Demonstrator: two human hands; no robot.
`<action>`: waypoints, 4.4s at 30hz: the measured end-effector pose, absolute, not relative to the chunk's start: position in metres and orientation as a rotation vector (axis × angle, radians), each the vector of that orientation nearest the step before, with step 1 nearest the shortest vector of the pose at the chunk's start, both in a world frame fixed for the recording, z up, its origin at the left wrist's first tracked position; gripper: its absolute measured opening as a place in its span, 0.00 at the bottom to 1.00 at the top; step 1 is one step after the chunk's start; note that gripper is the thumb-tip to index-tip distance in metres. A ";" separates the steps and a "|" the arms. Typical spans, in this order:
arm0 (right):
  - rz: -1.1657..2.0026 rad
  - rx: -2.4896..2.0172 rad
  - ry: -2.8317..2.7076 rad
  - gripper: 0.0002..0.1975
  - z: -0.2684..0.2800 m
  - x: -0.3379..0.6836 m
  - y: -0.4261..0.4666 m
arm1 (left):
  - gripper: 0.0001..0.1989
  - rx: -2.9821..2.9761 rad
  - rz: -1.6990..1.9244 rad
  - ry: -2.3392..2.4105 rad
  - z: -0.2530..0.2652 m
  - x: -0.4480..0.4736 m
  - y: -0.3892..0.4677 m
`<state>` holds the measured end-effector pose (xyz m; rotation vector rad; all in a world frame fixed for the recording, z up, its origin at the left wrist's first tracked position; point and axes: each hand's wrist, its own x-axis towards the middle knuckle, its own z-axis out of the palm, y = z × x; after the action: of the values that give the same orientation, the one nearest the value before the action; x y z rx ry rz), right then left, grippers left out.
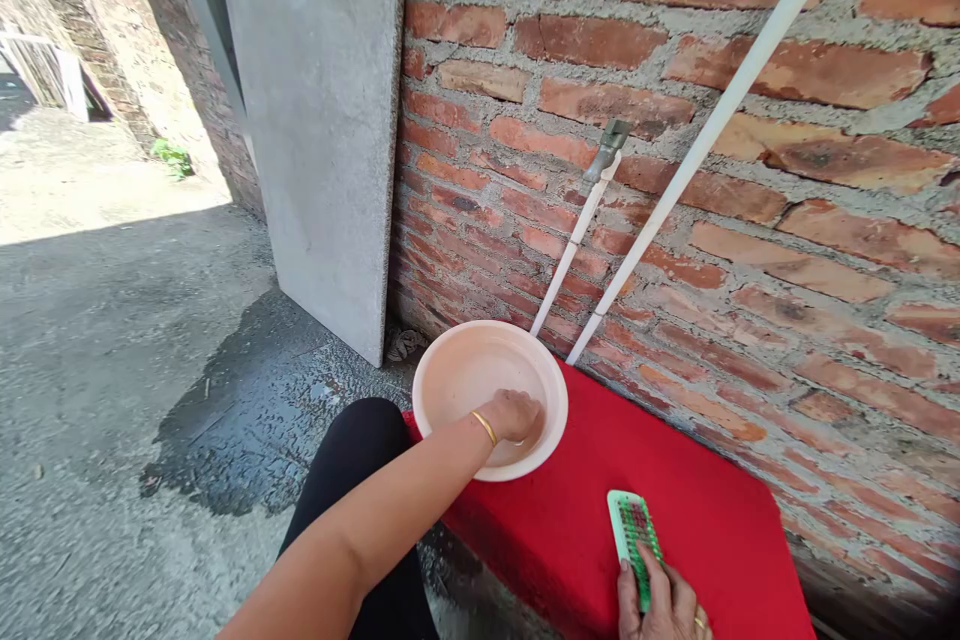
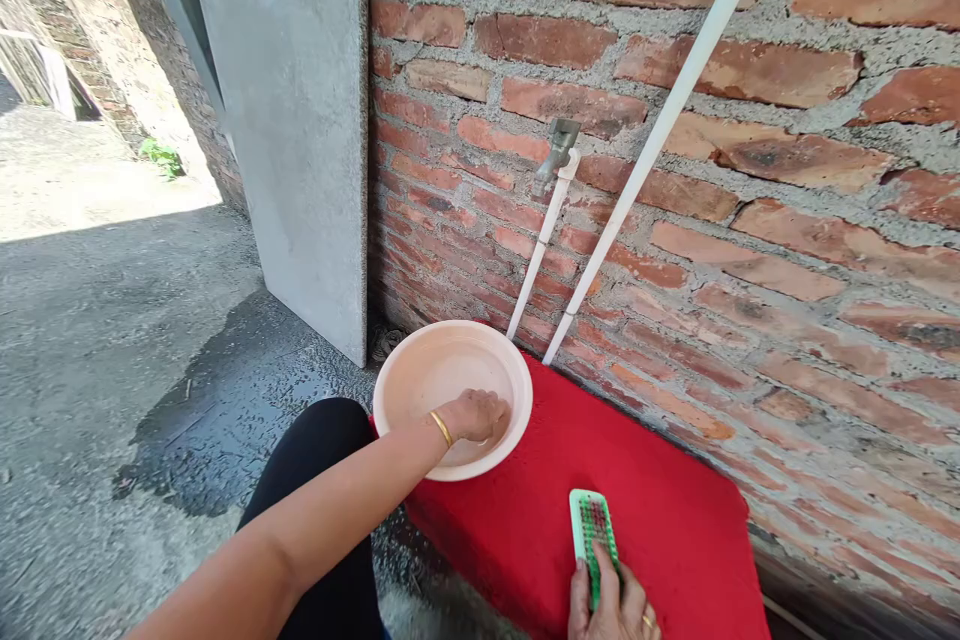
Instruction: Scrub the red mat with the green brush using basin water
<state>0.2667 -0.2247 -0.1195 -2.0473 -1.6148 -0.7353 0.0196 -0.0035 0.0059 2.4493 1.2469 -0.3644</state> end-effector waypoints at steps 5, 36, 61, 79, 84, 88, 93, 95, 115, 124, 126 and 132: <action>-0.775 -2.025 -1.629 0.22 -0.122 0.269 -0.224 | 0.19 2.452 -0.373 1.243 0.008 0.019 -0.004; -0.789 -1.999 -1.618 0.20 -0.130 0.276 -0.225 | 0.21 2.438 -0.378 1.276 0.004 0.020 -0.001; -0.862 -1.912 -1.638 0.22 -0.107 0.261 -0.221 | 0.24 2.397 -0.397 1.315 0.020 0.014 -0.001; -0.887 -1.925 -1.673 0.22 -0.098 0.255 -0.222 | 0.23 2.400 -0.409 1.311 0.025 0.012 -0.005; -0.885 -1.927 -1.678 0.22 -0.097 0.254 -0.222 | 0.23 2.397 -0.405 1.312 0.024 0.012 -0.004; -0.888 -1.917 -1.682 0.22 -0.096 0.254 -0.222 | 0.24 2.408 -0.415 1.304 0.023 0.012 -0.004; -0.858 -1.953 -1.678 0.22 -0.096 0.253 -0.224 | 0.24 2.435 -0.408 1.283 0.019 0.012 -0.004; -0.844 -1.960 -1.685 0.22 -0.096 0.253 -0.225 | 0.23 2.435 -0.406 1.280 0.019 0.013 -0.005; -0.704 -2.027 -1.673 0.23 -0.094 0.252 -0.226 | 0.20 2.436 -0.373 1.256 0.027 0.008 -0.007; -0.733 -2.041 -1.674 0.23 -0.091 0.250 -0.227 | 0.21 2.432 -0.396 1.266 0.032 0.006 -0.009; -0.712 -2.058 -1.663 0.24 -0.090 0.250 -0.228 | 0.21 2.430 -0.405 1.258 0.037 0.005 -0.010; -0.689 -2.063 -1.670 0.22 -0.092 0.250 -0.228 | 0.20 2.430 -0.388 1.268 0.040 0.003 -0.011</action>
<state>0.2504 -0.2284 -0.0924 -2.0630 -1.6700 -0.6888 0.0029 -0.0115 0.0402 2.4304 1.2683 -0.3884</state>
